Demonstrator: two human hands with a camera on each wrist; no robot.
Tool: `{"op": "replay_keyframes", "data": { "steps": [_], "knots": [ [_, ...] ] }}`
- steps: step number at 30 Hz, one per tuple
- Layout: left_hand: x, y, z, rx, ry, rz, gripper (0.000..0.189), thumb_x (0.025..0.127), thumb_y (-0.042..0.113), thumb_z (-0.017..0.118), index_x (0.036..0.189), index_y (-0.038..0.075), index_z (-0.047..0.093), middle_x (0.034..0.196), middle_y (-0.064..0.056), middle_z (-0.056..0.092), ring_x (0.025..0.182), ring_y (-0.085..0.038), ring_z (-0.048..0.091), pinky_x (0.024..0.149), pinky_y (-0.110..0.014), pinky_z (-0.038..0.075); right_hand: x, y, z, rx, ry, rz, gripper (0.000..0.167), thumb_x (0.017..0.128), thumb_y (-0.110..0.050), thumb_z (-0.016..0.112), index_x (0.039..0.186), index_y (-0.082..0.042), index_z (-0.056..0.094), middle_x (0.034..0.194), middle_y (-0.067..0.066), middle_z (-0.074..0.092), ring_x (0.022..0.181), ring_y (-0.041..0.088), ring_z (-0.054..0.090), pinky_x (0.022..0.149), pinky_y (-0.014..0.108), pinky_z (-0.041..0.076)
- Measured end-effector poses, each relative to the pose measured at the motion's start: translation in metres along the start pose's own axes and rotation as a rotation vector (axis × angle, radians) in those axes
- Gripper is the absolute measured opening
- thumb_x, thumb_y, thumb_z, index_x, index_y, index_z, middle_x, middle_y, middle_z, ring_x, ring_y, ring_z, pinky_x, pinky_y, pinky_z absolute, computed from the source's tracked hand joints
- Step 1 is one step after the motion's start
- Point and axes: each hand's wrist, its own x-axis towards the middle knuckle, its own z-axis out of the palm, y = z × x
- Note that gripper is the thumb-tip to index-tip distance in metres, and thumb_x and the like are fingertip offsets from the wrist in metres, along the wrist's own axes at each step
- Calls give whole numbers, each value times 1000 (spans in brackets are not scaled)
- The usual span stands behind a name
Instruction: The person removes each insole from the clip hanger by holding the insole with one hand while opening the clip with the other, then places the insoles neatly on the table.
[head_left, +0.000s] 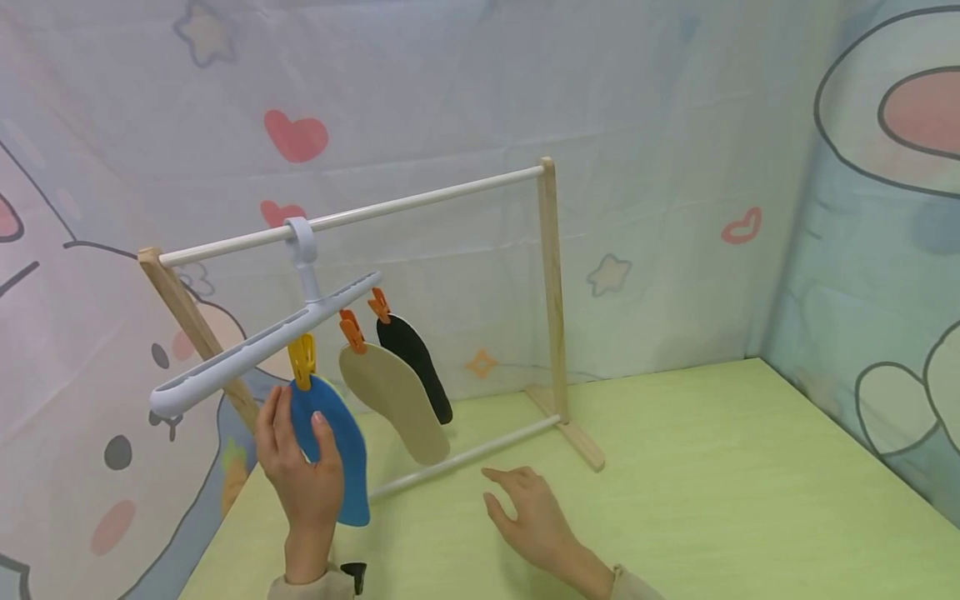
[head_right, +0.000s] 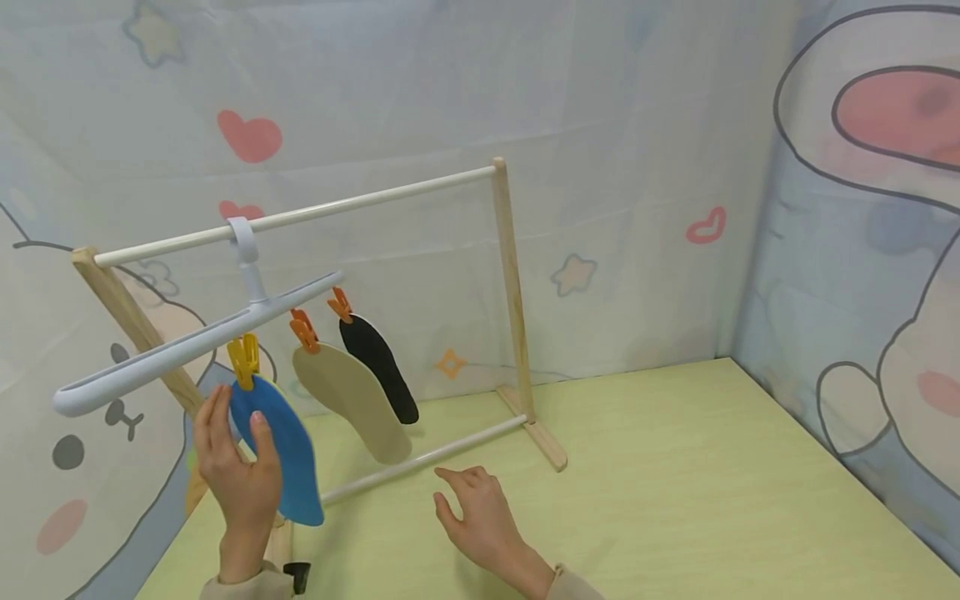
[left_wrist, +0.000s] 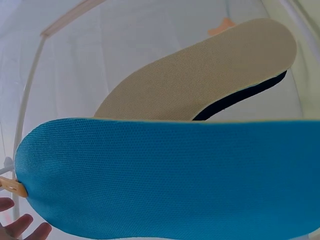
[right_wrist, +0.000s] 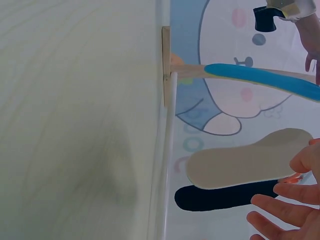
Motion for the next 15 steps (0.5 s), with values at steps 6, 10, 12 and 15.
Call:
{"op": "replay_keyframes", "data": {
  "steps": [6, 10, 12, 15],
  "knots": [
    [3, 2, 0, 4, 1, 10, 41, 83, 1, 51, 123, -3, 48, 127, -23, 44, 117, -38, 41, 98, -51, 32, 2, -5, 1, 49, -36, 16, 28, 84, -18, 59, 111, -11, 61, 100, 0, 66, 89, 11, 56, 73, 26, 47],
    [4, 2, 1, 2, 8, 20, 40, 83, 1, 51, 123, -4, 48, 126, -24, 44, 116, -38, 41, 98, -50, 31, 2, -7, 3, 60, -68, 28, 28, 86, -20, 57, 113, -11, 60, 102, 0, 65, 91, 11, 55, 73, 26, 47],
    [4, 3, 1, 0, 4, 19, 40, 83, 0, 51, 123, -3, 48, 126, -24, 44, 117, -38, 40, 98, -50, 30, 2, -7, 4, 59, -80, 25, 28, 87, -21, 55, 113, -11, 59, 103, 0, 65, 91, 11, 55, 73, 26, 47],
    [5, 3, 1, 0, -4, 13, 40, 84, 0, 50, 124, -3, 47, 126, -25, 44, 117, -37, 40, 98, -51, 30, 2, -8, 5, 64, -90, 18, 29, 88, -21, 55, 114, -10, 59, 103, 0, 65, 90, 12, 55, 72, 25, 46]
  ]
}}
